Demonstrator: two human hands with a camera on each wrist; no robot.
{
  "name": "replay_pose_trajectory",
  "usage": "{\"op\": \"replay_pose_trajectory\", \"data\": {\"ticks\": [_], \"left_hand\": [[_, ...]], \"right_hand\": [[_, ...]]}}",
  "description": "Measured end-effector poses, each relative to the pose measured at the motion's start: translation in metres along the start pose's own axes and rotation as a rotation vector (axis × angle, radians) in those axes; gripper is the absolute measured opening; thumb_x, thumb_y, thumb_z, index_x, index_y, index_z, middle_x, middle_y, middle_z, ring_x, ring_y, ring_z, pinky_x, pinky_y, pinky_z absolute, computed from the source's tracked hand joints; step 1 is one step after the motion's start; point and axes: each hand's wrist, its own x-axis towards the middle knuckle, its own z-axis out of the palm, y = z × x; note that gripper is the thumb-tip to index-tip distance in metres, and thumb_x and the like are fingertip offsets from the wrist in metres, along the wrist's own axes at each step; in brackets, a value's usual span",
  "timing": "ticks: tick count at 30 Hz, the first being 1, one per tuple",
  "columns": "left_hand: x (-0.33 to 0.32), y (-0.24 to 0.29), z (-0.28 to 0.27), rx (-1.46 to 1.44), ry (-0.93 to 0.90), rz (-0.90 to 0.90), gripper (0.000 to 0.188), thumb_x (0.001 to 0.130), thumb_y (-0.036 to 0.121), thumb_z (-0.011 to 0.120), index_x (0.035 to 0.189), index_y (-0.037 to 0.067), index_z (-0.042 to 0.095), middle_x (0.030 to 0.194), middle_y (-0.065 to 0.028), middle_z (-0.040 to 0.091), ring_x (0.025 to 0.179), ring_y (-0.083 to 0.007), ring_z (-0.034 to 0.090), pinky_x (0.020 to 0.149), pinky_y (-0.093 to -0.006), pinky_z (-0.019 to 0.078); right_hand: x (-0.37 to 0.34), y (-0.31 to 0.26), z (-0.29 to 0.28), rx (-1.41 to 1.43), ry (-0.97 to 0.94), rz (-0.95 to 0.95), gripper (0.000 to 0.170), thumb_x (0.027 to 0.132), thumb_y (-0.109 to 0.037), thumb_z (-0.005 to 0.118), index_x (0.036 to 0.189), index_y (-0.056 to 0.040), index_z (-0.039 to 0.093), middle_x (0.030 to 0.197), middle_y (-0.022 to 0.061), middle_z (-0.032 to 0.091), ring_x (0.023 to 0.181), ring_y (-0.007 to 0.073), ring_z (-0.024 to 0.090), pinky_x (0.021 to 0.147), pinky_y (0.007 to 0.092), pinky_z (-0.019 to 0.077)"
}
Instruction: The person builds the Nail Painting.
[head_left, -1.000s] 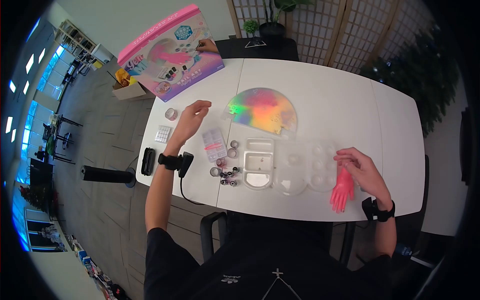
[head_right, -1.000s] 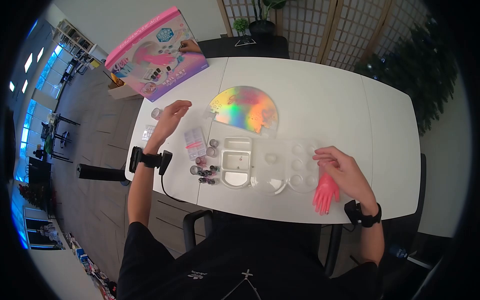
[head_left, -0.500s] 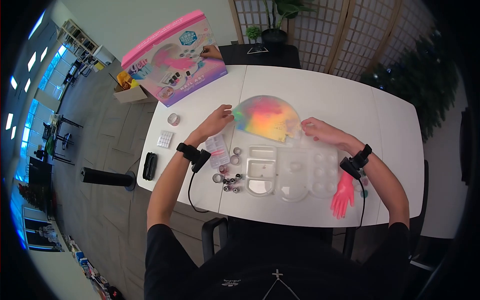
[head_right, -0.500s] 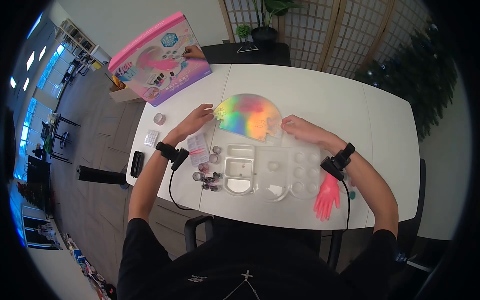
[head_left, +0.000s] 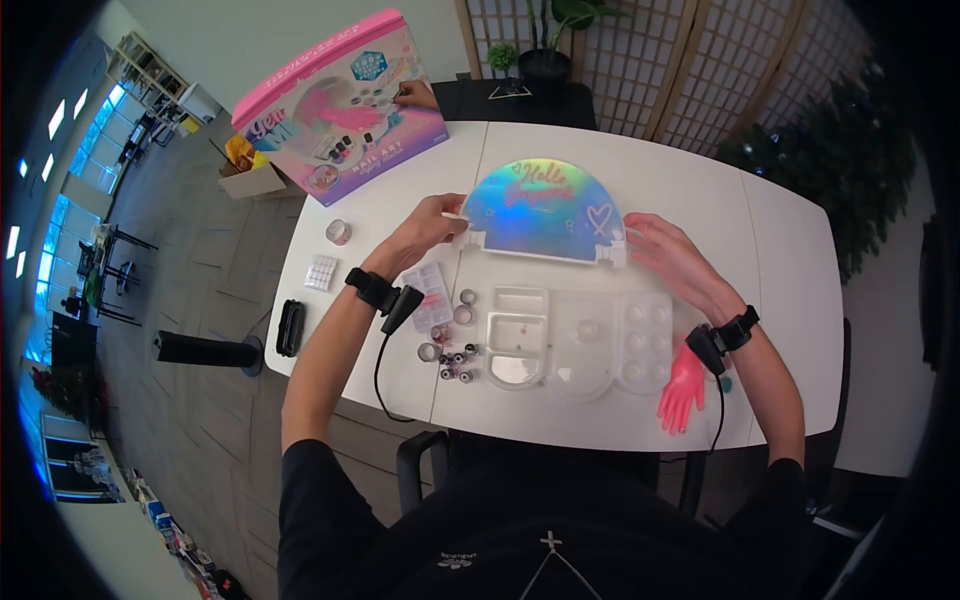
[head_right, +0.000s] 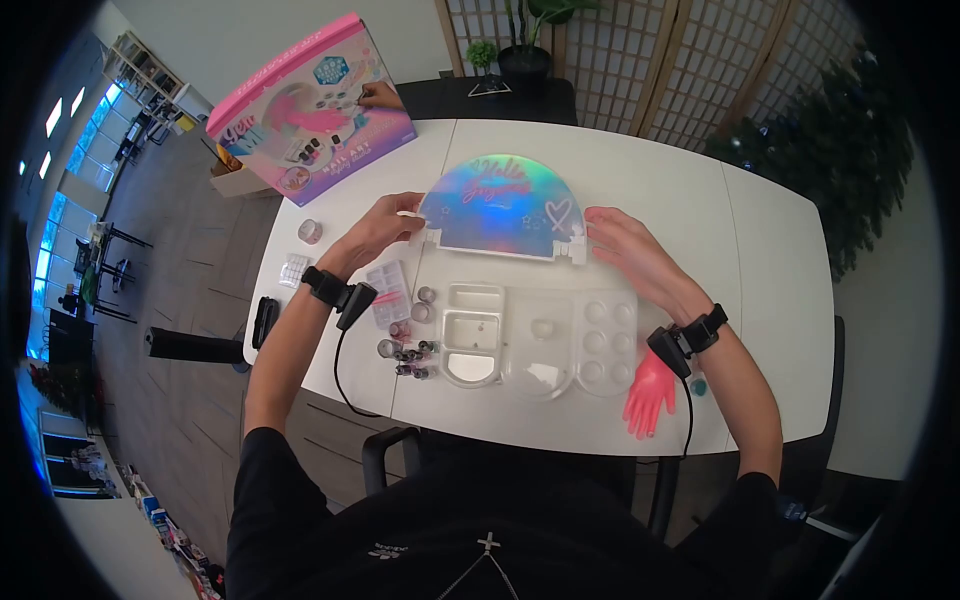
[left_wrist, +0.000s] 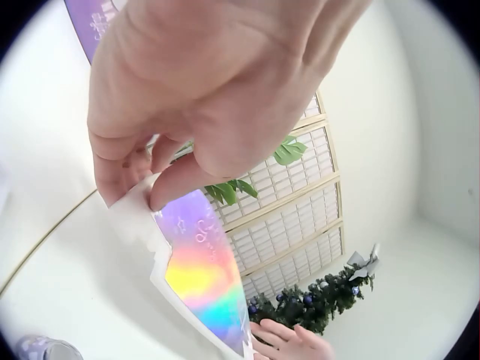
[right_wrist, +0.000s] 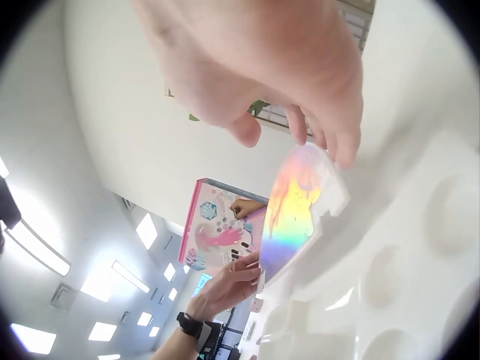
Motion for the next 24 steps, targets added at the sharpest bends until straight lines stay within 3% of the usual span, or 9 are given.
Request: {"op": "replay_pose_trajectory", "data": {"ticks": [6, 9, 12, 15, 18, 21, 24], "left_hand": [[-0.009, 0.020, 0.023, 0.039, -0.051, 0.073, 0.050, 0.099, 0.010, 0.075, 0.147, 0.003, 0.064, 0.116, -0.0024, 0.072, 0.103, -0.0111, 0.065, 0.092, -0.0304, 0.0534], [-0.014, 0.041, 0.033, 0.123, -0.131, 0.140, 0.050, 0.102, 0.008, 0.073, 0.150, 0.003, 0.062, 0.122, -0.0052, 0.074, 0.107, -0.0121, 0.067, 0.098, -0.0315, 0.0531], [-0.013, 0.046, 0.040, 0.051, -0.210, 0.183, 0.044, 0.106, 0.004, 0.069, 0.149, 0.001, 0.061, 0.127, -0.0055, 0.075, 0.114, -0.0131, 0.068, 0.104, -0.0312, 0.0522], [-0.024, 0.058, 0.048, 0.014, -0.228, 0.241, 0.039, 0.108, 0.004, 0.067, 0.146, 0.000, 0.062, 0.127, -0.0056, 0.075, 0.116, -0.0124, 0.068, 0.104, -0.0308, 0.0521], [-0.027, 0.060, 0.054, 0.029, -0.244, 0.268, 0.032, 0.110, 0.003, 0.065, 0.142, -0.001, 0.064, 0.123, -0.0049, 0.075, 0.113, -0.0105, 0.067, 0.103, -0.0305, 0.0523], [-0.024, 0.060, 0.060, 0.096, -0.254, 0.293, 0.028, 0.110, 0.004, 0.065, 0.138, -0.001, 0.065, 0.119, -0.0040, 0.074, 0.110, -0.0089, 0.065, 0.101, -0.0304, 0.0524], [-0.023, 0.059, 0.066, 0.129, -0.270, 0.303, 0.027, 0.110, 0.005, 0.065, 0.136, -0.001, 0.065, 0.116, -0.0031, 0.073, 0.106, -0.0082, 0.063, 0.098, -0.0299, 0.0521]], "right_hand": [[-0.036, -0.015, 0.000, -0.215, 0.098, -0.209, 0.049, 0.115, -0.024, 0.057, 0.159, -0.0029, 0.051, 0.170, 0.0150, 0.047, 0.160, 0.0271, 0.043, 0.132, 0.0429, 0.0341], [-0.043, -0.004, 0.003, -0.290, 0.081, -0.300, 0.053, 0.111, -0.018, 0.063, 0.160, -0.0016, 0.050, 0.175, 0.0175, 0.043, 0.163, 0.0311, 0.041, 0.133, 0.0454, 0.0329], [-0.056, 0.000, 0.013, -0.808, 0.184, -0.408, 0.059, 0.106, -0.015, 0.070, 0.160, -0.0011, 0.049, 0.175, 0.0214, 0.042, 0.165, 0.0366, 0.037, 0.133, 0.0459, 0.0335], [-0.076, -0.001, 0.034, -1.072, 0.266, -0.577, 0.064, 0.103, -0.020, 0.075, 0.159, -0.0010, 0.050, 0.171, 0.0247, 0.044, 0.161, 0.0412, 0.042, 0.130, 0.0475, 0.0380], [-0.101, -0.005, 0.064, -1.149, -0.066, -0.466, 0.072, 0.101, -0.029, 0.079, 0.158, 0.0019, 0.049, 0.167, 0.0248, 0.048, 0.156, 0.0419, 0.047, 0.127, 0.0487, 0.0424], [-0.101, 0.013, 0.084, -1.211, -0.212, -0.571, 0.082, 0.098, -0.035, 0.083, 0.159, 0.0053, 0.046, 0.162, 0.0253, 0.052, 0.151, 0.0417, 0.051, 0.124, 0.0503, 0.0449], [-0.089, 0.032, 0.091, -1.317, -0.232, -0.611, 0.088, 0.096, -0.036, 0.085, 0.160, 0.0069, 0.044, 0.159, 0.0269, 0.053, 0.150, 0.0426, 0.052, 0.123, 0.0502, 0.0454]]}}
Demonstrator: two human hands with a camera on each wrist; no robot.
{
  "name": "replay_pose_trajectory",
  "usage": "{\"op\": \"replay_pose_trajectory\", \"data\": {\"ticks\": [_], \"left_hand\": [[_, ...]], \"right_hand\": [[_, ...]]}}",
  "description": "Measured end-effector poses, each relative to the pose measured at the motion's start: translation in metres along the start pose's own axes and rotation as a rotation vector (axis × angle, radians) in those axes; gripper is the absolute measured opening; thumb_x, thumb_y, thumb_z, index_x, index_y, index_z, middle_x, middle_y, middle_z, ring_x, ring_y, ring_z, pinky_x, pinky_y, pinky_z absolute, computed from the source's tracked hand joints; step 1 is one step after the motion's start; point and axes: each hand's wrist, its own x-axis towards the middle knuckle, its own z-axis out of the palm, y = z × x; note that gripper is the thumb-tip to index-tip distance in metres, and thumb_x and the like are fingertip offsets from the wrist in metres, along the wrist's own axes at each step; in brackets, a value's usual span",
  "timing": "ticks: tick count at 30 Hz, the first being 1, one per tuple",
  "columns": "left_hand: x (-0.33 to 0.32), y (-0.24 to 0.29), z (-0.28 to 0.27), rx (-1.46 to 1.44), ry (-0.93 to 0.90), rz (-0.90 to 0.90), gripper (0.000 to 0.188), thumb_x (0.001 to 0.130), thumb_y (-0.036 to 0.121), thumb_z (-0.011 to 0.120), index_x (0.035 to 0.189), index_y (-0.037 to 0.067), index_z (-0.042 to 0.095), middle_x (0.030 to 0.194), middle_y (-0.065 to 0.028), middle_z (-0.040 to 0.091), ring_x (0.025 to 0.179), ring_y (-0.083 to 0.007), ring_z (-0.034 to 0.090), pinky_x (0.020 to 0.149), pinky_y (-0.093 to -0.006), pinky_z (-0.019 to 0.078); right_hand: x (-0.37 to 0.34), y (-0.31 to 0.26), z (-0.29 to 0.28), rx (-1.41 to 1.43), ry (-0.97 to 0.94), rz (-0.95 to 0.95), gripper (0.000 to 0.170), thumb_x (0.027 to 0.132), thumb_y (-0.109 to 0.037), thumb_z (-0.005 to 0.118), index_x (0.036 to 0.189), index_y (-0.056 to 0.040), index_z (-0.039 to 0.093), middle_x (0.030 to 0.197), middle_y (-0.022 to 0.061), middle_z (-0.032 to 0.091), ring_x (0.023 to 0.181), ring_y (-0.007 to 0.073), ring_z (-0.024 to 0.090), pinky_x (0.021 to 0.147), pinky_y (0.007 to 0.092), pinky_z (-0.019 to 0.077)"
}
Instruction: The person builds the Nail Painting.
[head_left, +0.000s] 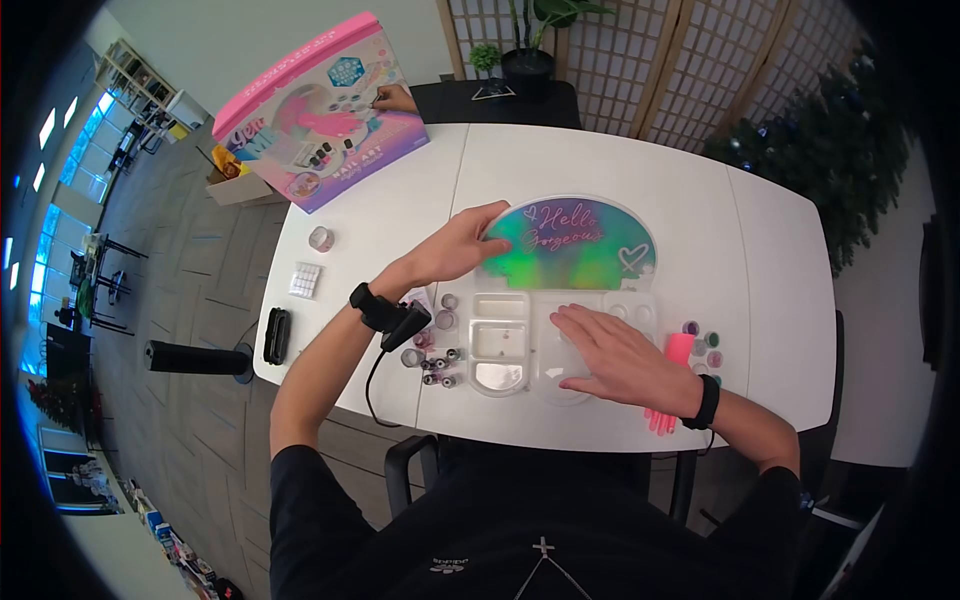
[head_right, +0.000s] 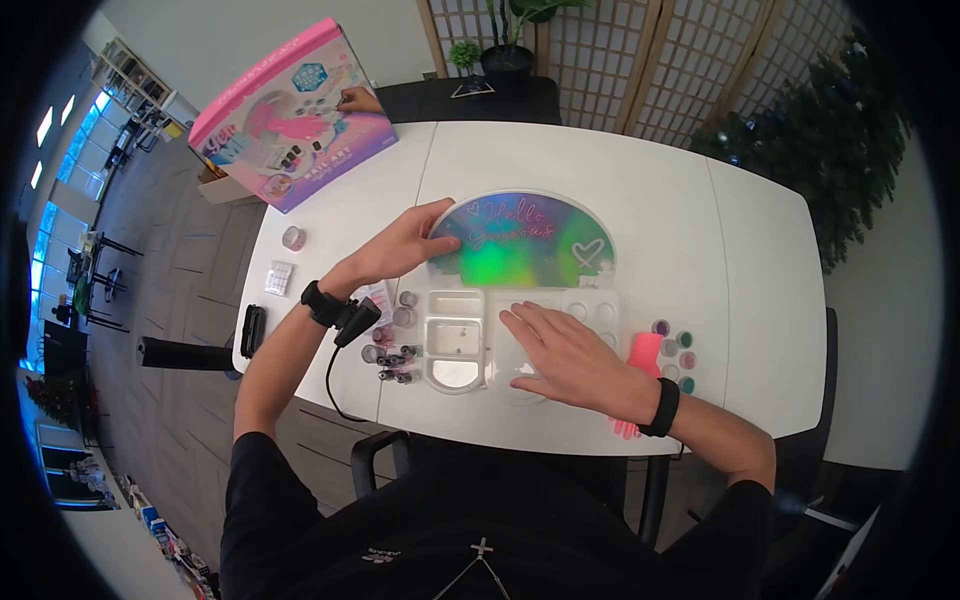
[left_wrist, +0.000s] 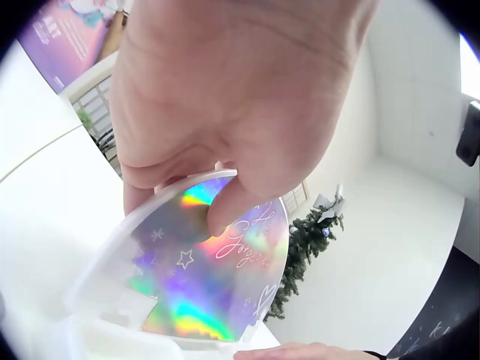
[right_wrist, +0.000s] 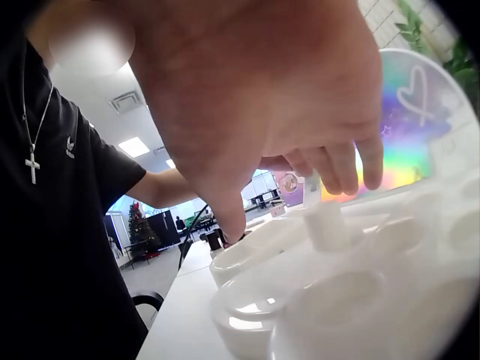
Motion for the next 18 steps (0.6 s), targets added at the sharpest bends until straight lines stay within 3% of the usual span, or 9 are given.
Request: {"op": "replay_pose_trajectory", "data": {"ticks": [11, 18], "left_hand": [[-0.007, 0.013, 0.012, 0.032, -0.032, -0.009, 0.029, 0.110, 0.007, 0.065, 0.138, 0.000, 0.064, 0.118, -0.0056, 0.072, 0.109, -0.0114, 0.063, 0.101, -0.0320, 0.0509], [-0.009, 0.014, 0.017, 0.102, -0.115, 0.009, 0.033, 0.106, 0.000, 0.063, 0.139, 0.001, 0.063, 0.126, -0.0122, 0.073, 0.116, -0.0187, 0.066, 0.108, -0.0365, 0.0502]], "right_hand": [[0.005, 0.005, 0.023, -0.083, -0.041, -0.031, 0.085, 0.089, -0.025, 0.090, 0.155, 0.0073, 0.046, 0.153, 0.0300, 0.050, 0.145, 0.0449, 0.055, 0.117, 0.0489, 0.0520], [0.007, 0.004, 0.022, -0.081, -0.047, -0.017, 0.082, 0.087, -0.025, 0.091, 0.151, 0.0063, 0.049, 0.152, 0.0291, 0.051, 0.144, 0.0442, 0.055, 0.115, 0.0489, 0.0538]]}}
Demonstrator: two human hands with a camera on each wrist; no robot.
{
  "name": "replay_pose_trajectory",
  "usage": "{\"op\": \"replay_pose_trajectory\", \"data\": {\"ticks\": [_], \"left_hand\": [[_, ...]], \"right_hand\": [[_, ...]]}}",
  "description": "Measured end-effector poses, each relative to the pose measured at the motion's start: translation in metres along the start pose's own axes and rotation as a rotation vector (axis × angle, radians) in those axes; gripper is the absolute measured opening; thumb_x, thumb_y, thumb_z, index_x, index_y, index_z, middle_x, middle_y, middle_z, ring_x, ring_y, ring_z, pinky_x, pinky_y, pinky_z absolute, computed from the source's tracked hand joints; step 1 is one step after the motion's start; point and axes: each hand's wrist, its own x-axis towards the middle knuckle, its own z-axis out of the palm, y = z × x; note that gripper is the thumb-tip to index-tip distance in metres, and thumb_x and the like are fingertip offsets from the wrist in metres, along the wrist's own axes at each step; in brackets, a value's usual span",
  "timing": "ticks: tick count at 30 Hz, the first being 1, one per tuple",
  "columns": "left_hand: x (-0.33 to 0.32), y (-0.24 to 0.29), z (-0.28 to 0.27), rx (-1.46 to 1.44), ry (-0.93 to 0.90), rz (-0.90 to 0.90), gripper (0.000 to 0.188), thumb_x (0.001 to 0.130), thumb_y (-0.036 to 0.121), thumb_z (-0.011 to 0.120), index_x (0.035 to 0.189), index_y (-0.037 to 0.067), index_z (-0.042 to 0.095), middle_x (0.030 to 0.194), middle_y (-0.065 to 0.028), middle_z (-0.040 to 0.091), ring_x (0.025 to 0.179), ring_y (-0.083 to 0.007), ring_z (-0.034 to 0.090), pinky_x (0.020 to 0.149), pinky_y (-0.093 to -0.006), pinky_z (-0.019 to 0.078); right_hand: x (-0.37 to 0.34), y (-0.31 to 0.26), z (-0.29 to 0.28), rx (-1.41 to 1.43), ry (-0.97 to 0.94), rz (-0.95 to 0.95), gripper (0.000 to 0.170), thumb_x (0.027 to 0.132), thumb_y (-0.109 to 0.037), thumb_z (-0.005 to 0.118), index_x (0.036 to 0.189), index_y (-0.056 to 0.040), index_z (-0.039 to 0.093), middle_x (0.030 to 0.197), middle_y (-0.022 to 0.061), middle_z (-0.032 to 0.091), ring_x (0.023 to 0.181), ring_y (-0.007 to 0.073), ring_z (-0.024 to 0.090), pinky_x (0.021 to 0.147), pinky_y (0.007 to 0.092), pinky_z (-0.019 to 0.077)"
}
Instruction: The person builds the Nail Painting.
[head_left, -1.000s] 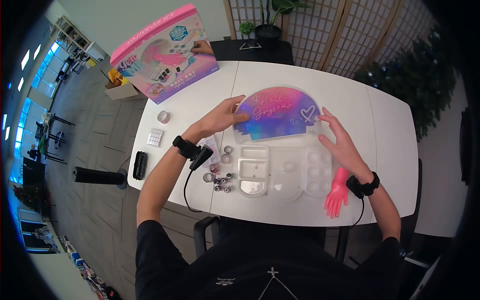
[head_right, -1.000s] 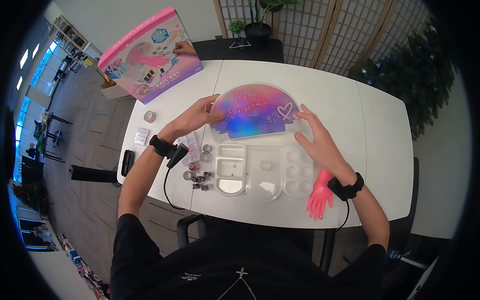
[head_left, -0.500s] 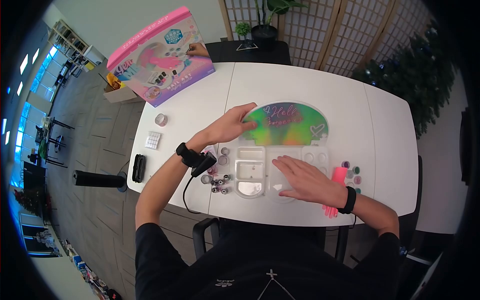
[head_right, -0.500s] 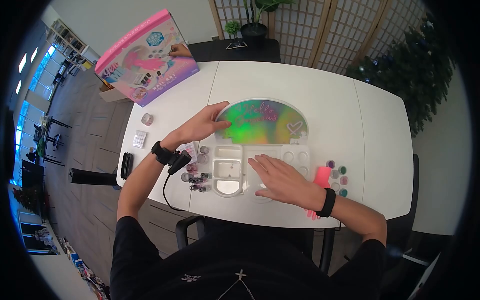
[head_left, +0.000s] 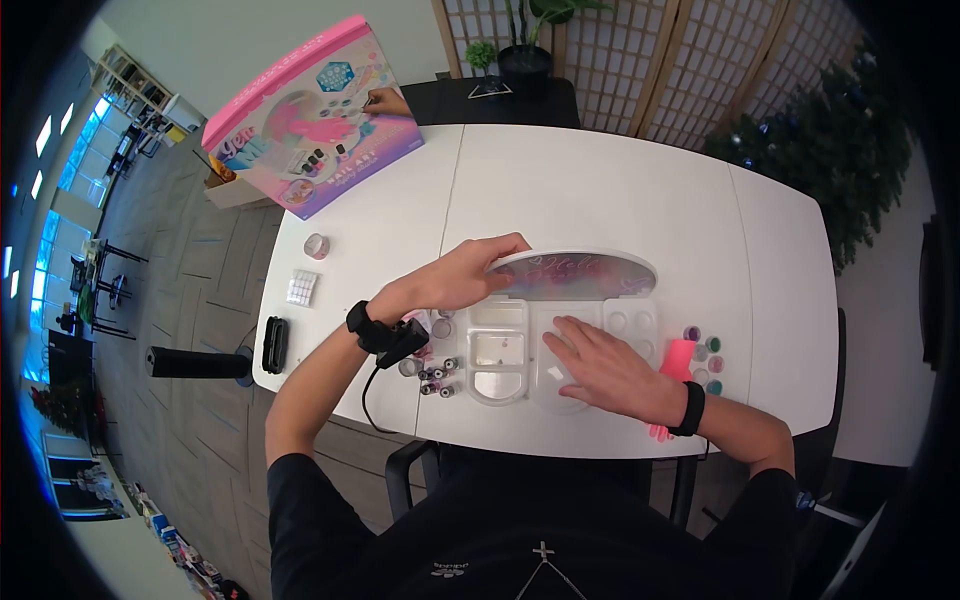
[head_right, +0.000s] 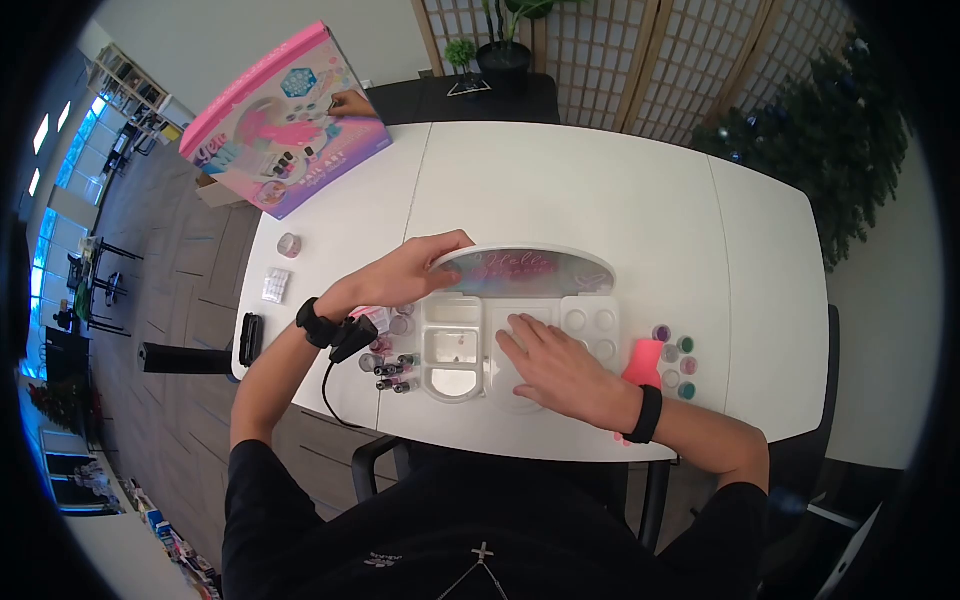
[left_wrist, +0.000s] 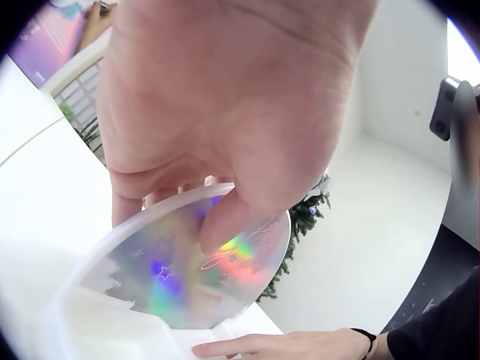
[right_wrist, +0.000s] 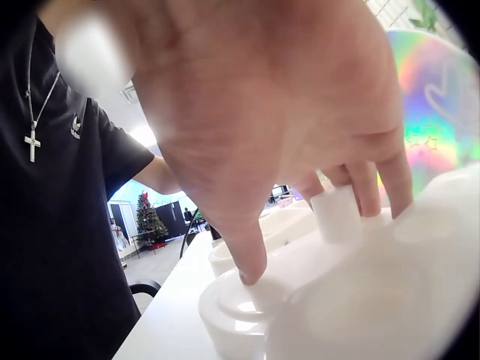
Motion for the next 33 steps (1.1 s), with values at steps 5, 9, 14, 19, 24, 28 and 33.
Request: {"op": "replay_pose_trajectory", "data": {"ticks": [5, 9, 14, 19, 24, 28, 33], "left_hand": [[0.000, 0.010, 0.002, 0.093, -0.084, -0.065, 0.040, 0.103, -0.002, 0.063, 0.143, 0.003, 0.064, 0.133, -0.0156, 0.073, 0.125, -0.0283, 0.069, 0.114, -0.0427, 0.0516], [-0.002, 0.013, 0.005, 0.217, -0.098, 0.014, 0.044, 0.101, -0.003, 0.063, 0.144, 0.002, 0.066, 0.137, -0.0172, 0.071, 0.132, -0.0357, 0.067, 0.115, -0.0452, 0.0523], [-0.002, 0.012, 0.006, 0.220, -0.107, 0.039, 0.043, 0.103, -0.001, 0.063, 0.146, 0.003, 0.066, 0.140, -0.0197, 0.073, 0.130, -0.0397, 0.069, 0.110, -0.0480, 0.0546], [0.003, 0.017, 0.002, 0.227, -0.166, -0.047, 0.044, 0.104, 0.003, 0.064, 0.148, 0.007, 0.066, 0.132, -0.0225, 0.076, 0.120, -0.0452, 0.073, 0.103, -0.0524, 0.0570], [0.004, 0.009, 0.006, 0.213, -0.121, 0.078, 0.039, 0.104, 0.002, 0.065, 0.143, 0.009, 0.067, 0.119, -0.0235, 0.078, 0.107, -0.0476, 0.074, 0.093, -0.0540, 0.0587], [0.006, 0.006, 0.006, 0.244, -0.127, 0.057, 0.038, 0.104, 0.002, 0.067, 0.141, 0.008, 0.069, 0.114, -0.0219, 0.079, 0.103, -0.0450, 0.075, 0.090, -0.0526, 0.0589], [0.004, 0.002, 0.013, 0.311, -0.090, 0.047, 0.037, 0.103, 0.003, 0.070, 0.139, 0.007, 0.072, 0.114, -0.0190, 0.080, 0.105, -0.0421, 0.075, 0.092, -0.0515, 0.0592]], "right_hand": [[0.000, 0.002, 0.000, -0.009, -0.065, 0.028, 0.082, 0.089, -0.032, 0.090, 0.154, 0.0022, 0.052, 0.159, 0.0290, 0.049, 0.148, 0.0420, 0.053, 0.120, 0.0495, 0.0500], [0.000, 0.001, -0.005, -0.007, -0.097, 0.040, 0.079, 0.091, -0.032, 0.088, 0.155, -0.0011, 0.053, 0.161, 0.0291, 0.047, 0.150, 0.0431, 0.049, 0.122, 0.0542, 0.0456], [-0.001, 0.002, -0.002, -0.034, -0.095, 0.026, 0.077, 0.093, -0.032, 0.086, 0.156, -0.0007, 0.052, 0.163, 0.0305, 0.044, 0.155, 0.0456, 0.044, 0.123, 0.0580, 0.0443], [0.002, 0.005, -0.005, -0.017, -0.112, 0.029, 0.077, 0.094, -0.032, 0.086, 0.156, -0.0010, 0.053, 0.164, 0.0312, 0.043, 0.158, 0.0474, 0.040, 0.123, 0.0586, 0.0451], [0.003, 0.005, -0.005, -0.041, -0.128, 0.029, 0.077, 0.094, -0.034, 0.086, 0.155, -0.0012, 0.053, 0.164, 0.0308, 0.044, 0.158, 0.0470, 0.040, 0.123, 0.0579, 0.0470], [0.004, 0.005, -0.003, -0.070, -0.151, 0.022, 0.078, 0.094, -0.037, 0.085, 0.156, -0.0017, 0.053, 0.164, 0.0310, 0.044, 0.158, 0.0467, 0.040, 0.122, 0.0572, 0.0476], [0.005, 0.005, -0.002, -0.087, -0.163, 0.025, 0.080, 0.094, -0.041, 0.085, 0.158, -0.0031, 0.053, 0.164, 0.0308, 0.044, 0.158, 0.0465, 0.041, 0.122, 0.0561, 0.0476]]}}
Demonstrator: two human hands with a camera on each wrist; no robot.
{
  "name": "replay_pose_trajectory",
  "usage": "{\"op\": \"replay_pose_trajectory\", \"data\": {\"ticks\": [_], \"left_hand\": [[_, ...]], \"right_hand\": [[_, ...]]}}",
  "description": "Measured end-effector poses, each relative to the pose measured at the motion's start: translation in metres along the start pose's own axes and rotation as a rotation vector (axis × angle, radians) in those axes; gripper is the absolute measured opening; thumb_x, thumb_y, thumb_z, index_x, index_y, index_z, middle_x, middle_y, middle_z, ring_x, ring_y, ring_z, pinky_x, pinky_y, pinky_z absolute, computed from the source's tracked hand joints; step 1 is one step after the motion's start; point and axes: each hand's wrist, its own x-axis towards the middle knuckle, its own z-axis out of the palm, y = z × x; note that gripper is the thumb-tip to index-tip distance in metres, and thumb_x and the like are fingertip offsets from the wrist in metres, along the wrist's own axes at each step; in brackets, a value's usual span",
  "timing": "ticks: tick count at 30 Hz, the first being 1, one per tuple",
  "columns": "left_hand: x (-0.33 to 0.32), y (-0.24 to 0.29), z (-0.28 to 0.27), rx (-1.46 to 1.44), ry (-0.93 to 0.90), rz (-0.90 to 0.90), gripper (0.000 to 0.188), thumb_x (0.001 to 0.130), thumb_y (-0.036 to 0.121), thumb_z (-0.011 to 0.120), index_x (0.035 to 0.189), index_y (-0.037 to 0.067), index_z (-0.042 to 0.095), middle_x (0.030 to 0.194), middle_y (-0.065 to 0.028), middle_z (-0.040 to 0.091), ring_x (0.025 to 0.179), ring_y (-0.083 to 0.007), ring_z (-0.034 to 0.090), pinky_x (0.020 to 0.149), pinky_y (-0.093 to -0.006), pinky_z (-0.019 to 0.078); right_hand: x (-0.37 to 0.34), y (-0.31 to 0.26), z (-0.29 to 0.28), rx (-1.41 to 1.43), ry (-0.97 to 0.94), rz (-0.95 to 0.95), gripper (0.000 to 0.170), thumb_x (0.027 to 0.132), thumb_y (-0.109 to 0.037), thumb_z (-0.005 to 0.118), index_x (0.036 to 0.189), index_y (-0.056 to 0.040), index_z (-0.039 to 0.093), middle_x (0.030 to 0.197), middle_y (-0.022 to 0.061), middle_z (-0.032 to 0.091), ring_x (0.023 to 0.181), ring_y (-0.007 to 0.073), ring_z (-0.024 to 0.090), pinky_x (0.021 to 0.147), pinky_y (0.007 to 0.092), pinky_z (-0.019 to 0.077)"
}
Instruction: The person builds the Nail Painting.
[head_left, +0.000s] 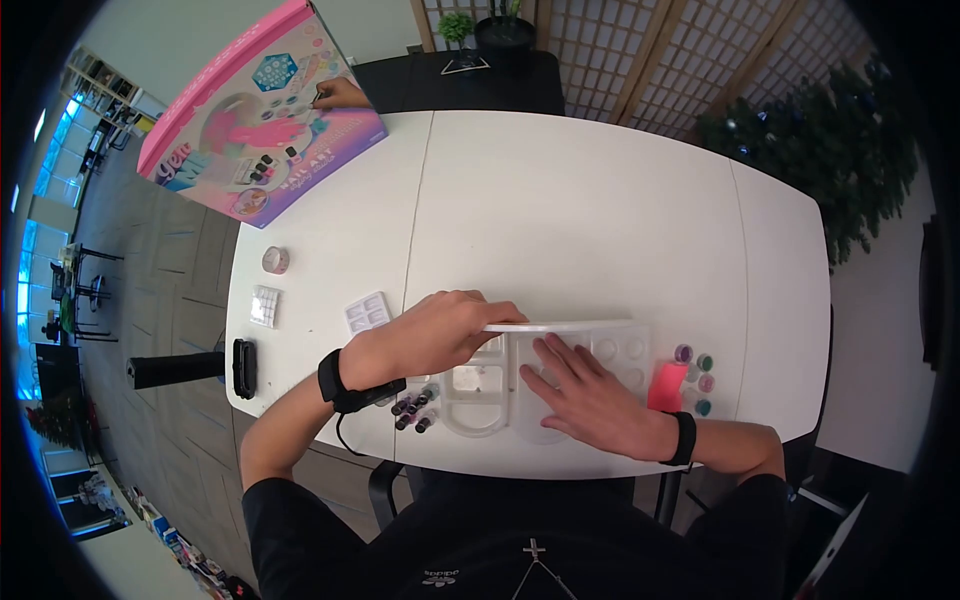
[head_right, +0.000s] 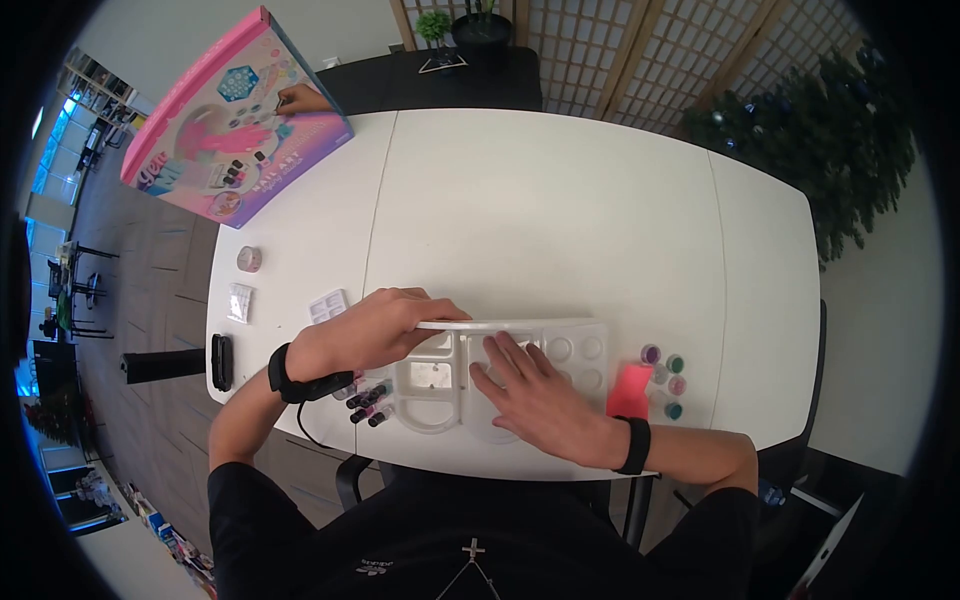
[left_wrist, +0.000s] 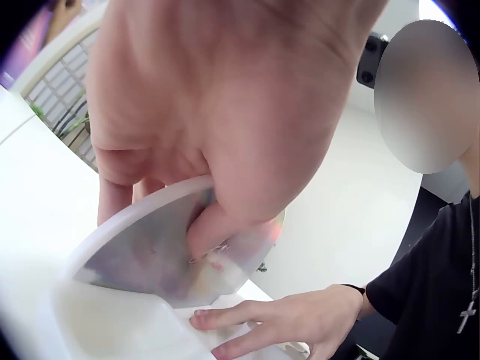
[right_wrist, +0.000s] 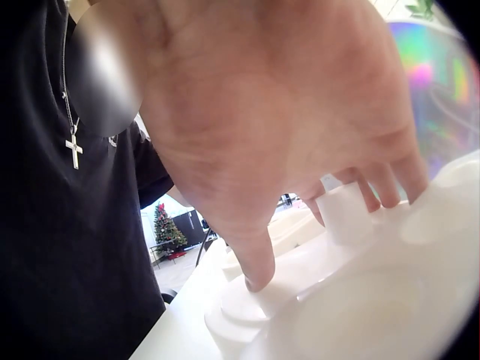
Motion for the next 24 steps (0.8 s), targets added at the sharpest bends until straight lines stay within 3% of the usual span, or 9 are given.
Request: {"op": "replay_pose_trajectory", "data": {"ticks": [3, 9, 12, 15, 16, 19, 22, 24], "left_hand": [[0.000, -0.008, 0.009, 0.030, 0.089, 0.094, 0.030, 0.105, 0.004, 0.067, 0.134, 0.008, 0.072, 0.096, -0.0205, 0.077, 0.094, -0.0425, 0.073, 0.084, -0.0516, 0.0583], [-0.006, -0.009, 0.013, 0.047, 0.142, 0.096, 0.026, 0.106, 0.008, 0.067, 0.132, 0.007, 0.073, 0.100, -0.0216, 0.078, 0.096, -0.0440, 0.074, 0.085, -0.0529, 0.0575], [-0.005, 0.003, 0.006, 0.034, 0.041, -0.078, 0.034, 0.106, 0.009, 0.069, 0.140, 0.008, 0.068, 0.113, -0.0213, 0.080, 0.110, -0.0446, 0.075, 0.093, -0.0519, 0.0594], [-0.005, -0.010, 0.012, -0.072, 0.154, 0.027, 0.055, 0.104, 0.009, 0.073, 0.157, 0.012, 0.056, 0.138, -0.0196, 0.075, 0.127, -0.0427, 0.072, 0.108, -0.0494, 0.0577], [-0.009, -0.003, 0.007, -0.056, 0.097, -0.001, 0.071, 0.104, 0.013, 0.076, 0.167, 0.013, 0.043, 0.155, -0.0197, 0.065, 0.141, -0.0414, 0.064, 0.117, -0.0486, 0.0532], [-0.035, 0.020, 0.004, 0.026, 0.258, 0.018, 0.078, 0.104, 0.015, 0.077, 0.171, 0.009, 0.038, 0.164, -0.0214, 0.055, 0.149, -0.0412, 0.056, 0.121, -0.0487, 0.0501], [-0.071, 0.050, 0.002, 0.139, 0.389, 0.027, 0.078, 0.103, 0.014, 0.077, 0.170, 0.005, 0.037, 0.167, -0.0228, 0.051, 0.152, -0.0401, 0.053, 0.122, -0.0481, 0.0491], [-0.097, 0.078, 0.007, 0.072, 0.362, 0.013, 0.068, 0.105, 0.015, 0.074, 0.166, 0.007, 0.044, 0.166, -0.0215, 0.051, 0.151, -0.0415, 0.053, 0.123, -0.0487, 0.0477]], "right_hand": [[0.000, 0.002, 0.002, -0.028, -0.002, -0.005, 0.084, 0.093, -0.041, 0.086, 0.158, -0.0020, 0.052, 0.163, 0.0306, 0.044, 0.157, 0.0462, 0.042, 0.121, 0.0556, 0.0482], [0.001, 0.000, 0.005, -0.001, 0.061, -0.019, 0.090, 0.090, -0.040, 0.088, 0.161, 0.0000, 0.049, 0.163, 0.0312, 0.045, 0.158, 0.0465, 0.042, 0.122, 0.0555, 0.0478], [0.000, 0.001, 0.006, 0.038, 0.104, -0.020, 0.094, 0.088, -0.036, 0.090, 0.164, -0.0010, 0.046, 0.163, 0.0301, 0.045, 0.156, 0.0458, 0.045, 0.123, 0.0534, 0.0480], [0.001, 0.001, 0.006, 0.090, 0.106, 0.013, 0.098, 0.088, -0.035, 0.090, 0.167, -0.0015, 0.042, 0.164, 0.0304, 0.045, 0.155, 0.0457, 0.046, 0.124, 0.0532, 0.0459], [0.000, -0.002, 0.003, 0.089, 0.108, 0.030, 0.098, 0.090, -0.034, 0.089, 0.168, -0.0018, 0.039, 0.164, 0.0307, 0.044, 0.155, 0.0454, 0.046, 0.124, 0.0536, 0.0457], [-0.007, -0.008, 0.000, 0.033, 0.207, 0.028, 0.095, 0.093, -0.034, 0.086, 0.168, -0.0018, 0.039, 0.166, 0.0292, 0.043, 0.154, 0.0454, 0.046, 0.125, 0.0532, 0.0451], [-0.029, -0.016, -0.022, 0.126, 0.296, 0.100, 0.078, 0.098, -0.032, 0.082, 0.161, -0.0006, 0.049, 0.161, 0.0242, 0.052, 0.147, 0.0420, 0.054, 0.121, 0.0499, 0.0485], [-0.054, -0.012, -0.039, 0.194, 0.299, 0.218, 0.065, 0.101, -0.029, 0.078, 0.155, -0.0019, 0.054, 0.153, 0.0222, 0.059, 0.140, 0.0419, 0.060, 0.117, 0.0490, 0.0503]]}}
